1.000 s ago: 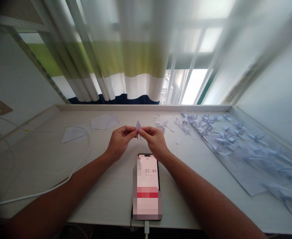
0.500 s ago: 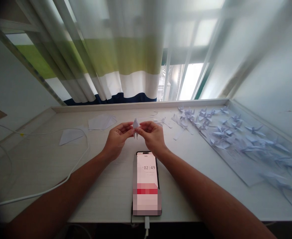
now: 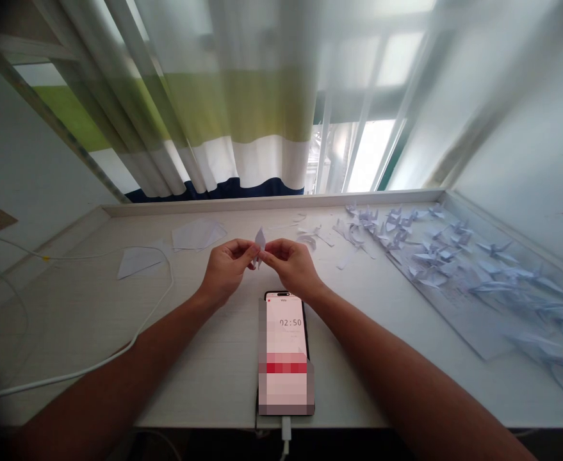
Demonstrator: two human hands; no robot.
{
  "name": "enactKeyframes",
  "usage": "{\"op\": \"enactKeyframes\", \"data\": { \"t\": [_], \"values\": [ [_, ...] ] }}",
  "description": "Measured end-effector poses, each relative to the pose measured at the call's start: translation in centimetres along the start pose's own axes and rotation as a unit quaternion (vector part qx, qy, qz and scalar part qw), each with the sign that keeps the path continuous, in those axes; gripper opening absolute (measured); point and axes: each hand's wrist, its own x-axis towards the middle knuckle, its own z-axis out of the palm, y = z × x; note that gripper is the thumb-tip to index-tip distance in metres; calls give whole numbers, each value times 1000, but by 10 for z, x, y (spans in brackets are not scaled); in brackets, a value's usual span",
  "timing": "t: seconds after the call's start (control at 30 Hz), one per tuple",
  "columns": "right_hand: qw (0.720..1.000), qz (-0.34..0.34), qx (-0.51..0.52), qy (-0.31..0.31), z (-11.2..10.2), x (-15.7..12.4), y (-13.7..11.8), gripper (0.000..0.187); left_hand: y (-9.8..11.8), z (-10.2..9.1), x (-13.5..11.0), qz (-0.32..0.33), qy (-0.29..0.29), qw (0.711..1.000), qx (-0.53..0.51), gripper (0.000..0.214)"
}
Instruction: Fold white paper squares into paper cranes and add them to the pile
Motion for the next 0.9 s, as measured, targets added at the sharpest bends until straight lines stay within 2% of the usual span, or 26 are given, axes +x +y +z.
{"op": "enactKeyframes", "data": {
  "t": [0.13,0.3,0.37,0.67,0.8,0.9],
  "values": [
    [999,6,38,23,2,0,0,41,3,-2,0,-2,1,1000,-14,30],
    [998,27,55,6,-2,0,-3,38,5,-5,1,-60,-77,994,-46,36],
    [998,19,55,7,-5,0,-5,36,6,-5,0,-68,-89,993,-43,36],
    [998,20,61,-21,-13,1,-4,33,9,-4,0,-34,-91,995,-8,33],
    [1000,-4,21,-15,-13,2,-3,37,3,-3,0,-5,-121,992,26,33],
    [1000,-15,9,1,-11,2,-4,41,2,-2,-1,-27,-151,988,-11,35]
  ]
}}
